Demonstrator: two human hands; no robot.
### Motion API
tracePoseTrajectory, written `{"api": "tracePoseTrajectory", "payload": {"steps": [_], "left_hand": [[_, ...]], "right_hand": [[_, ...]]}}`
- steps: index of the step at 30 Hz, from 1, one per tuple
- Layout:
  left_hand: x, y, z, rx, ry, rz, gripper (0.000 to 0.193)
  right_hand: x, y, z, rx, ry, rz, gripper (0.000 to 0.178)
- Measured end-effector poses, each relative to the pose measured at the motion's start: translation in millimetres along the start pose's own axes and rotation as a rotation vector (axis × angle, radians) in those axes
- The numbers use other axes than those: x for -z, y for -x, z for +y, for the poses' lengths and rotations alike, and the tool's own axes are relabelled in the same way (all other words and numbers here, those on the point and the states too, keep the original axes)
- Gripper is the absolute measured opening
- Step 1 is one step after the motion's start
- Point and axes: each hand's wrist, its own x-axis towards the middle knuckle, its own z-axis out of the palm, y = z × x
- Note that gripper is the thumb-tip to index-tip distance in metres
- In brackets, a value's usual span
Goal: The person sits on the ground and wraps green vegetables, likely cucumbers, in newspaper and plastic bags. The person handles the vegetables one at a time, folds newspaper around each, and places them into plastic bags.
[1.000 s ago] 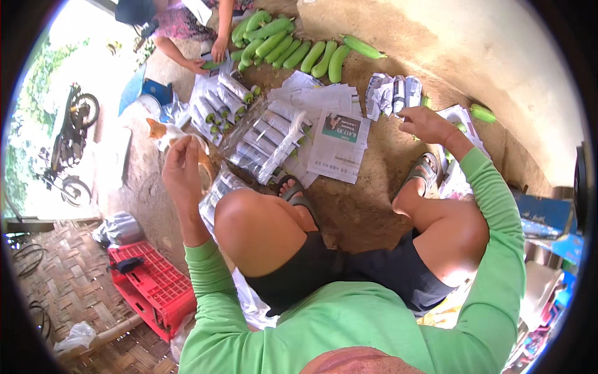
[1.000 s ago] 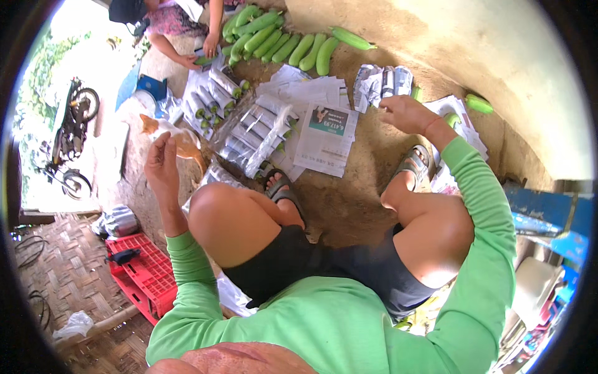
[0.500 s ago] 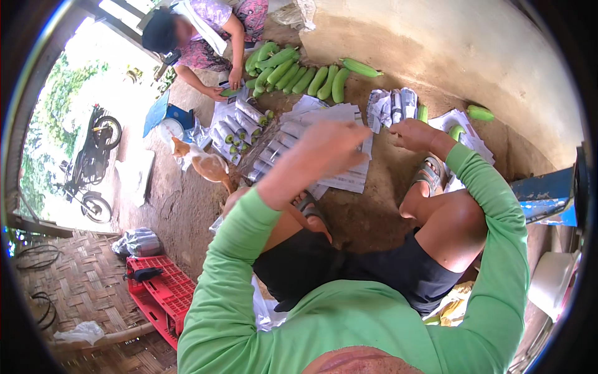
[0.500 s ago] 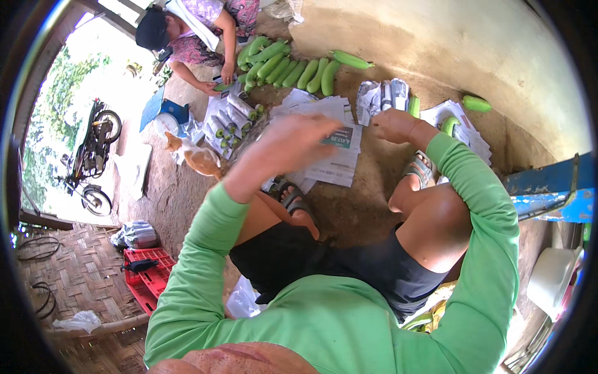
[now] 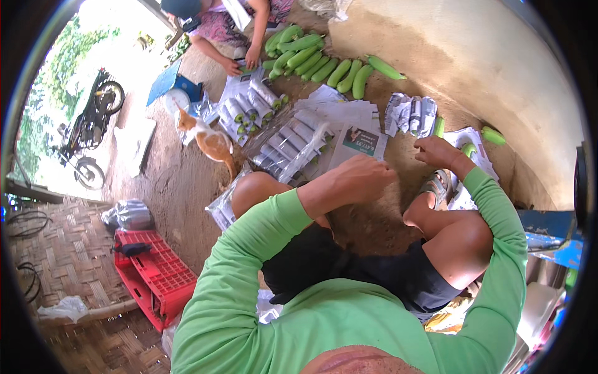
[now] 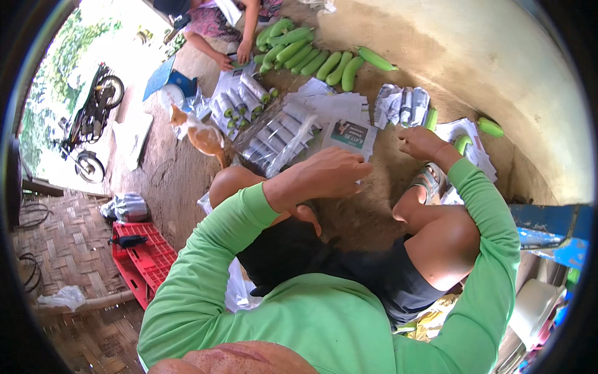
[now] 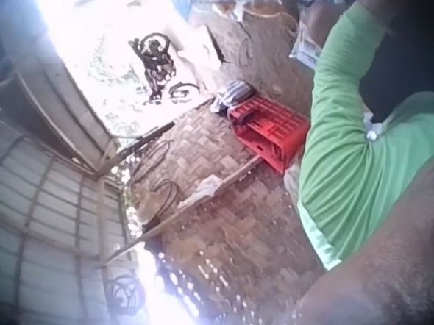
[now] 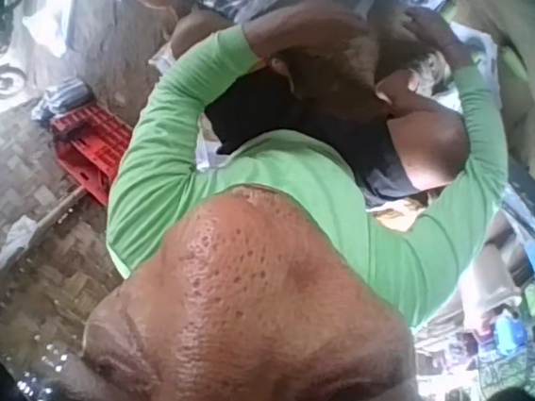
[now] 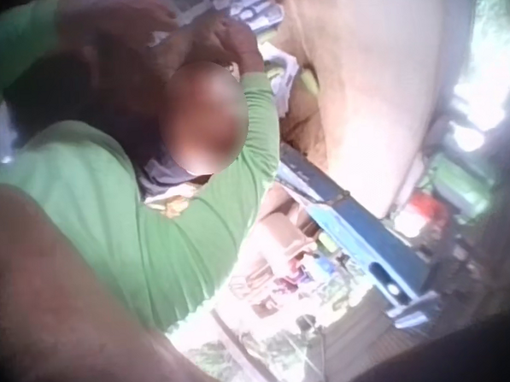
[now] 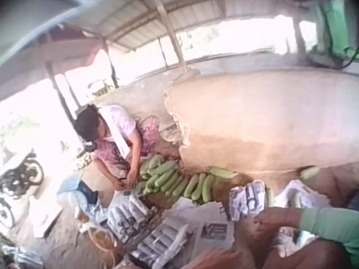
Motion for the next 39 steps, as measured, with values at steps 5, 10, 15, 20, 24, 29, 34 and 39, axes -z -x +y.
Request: {"api": "tracePoseTrajectory", "payload": {"steps": [5,10,15,20,24,29,34,39], "left_hand": [[-2,-1,4,-0.027,0.033,-0.006,0.019],[7,10,13,-0.044,0.047,0.072,0.012],[8,13,13,-0.032,0.034,0.044,0.010],[3,19,10,-0.010,0.029,0.010,0.016],[0,26,11,-0.043,0.040,-0.003,0.025],[-11,26,16,-0.046,0.036,-0.120,0.032],[-11,32,23,-0.074,0.070,-0.154,0.035],[-10,34,19,-0.071,0.070,-0.122,0.034]], "right_hand": [[-6,0,8,-0.072,-0.054,-0.060,0.039],[-6,0,-2,-0.060,-0.066,-0.077,0.037],[-13,-6,0,-0.017,-0.049,-0.080,0.037],[-12,-7,2,-0.024,-0.056,-0.072,0.036],[-11,-6,6,-0.011,-0.044,-0.061,0.035],[-2,-4,-4,-0.028,-0.019,-0.064,0.035],[4,-2,-13,-0.054,0.009,-0.091,0.035],[-2,2,-8,0.026,0.023,-0.025,0.031]]}}
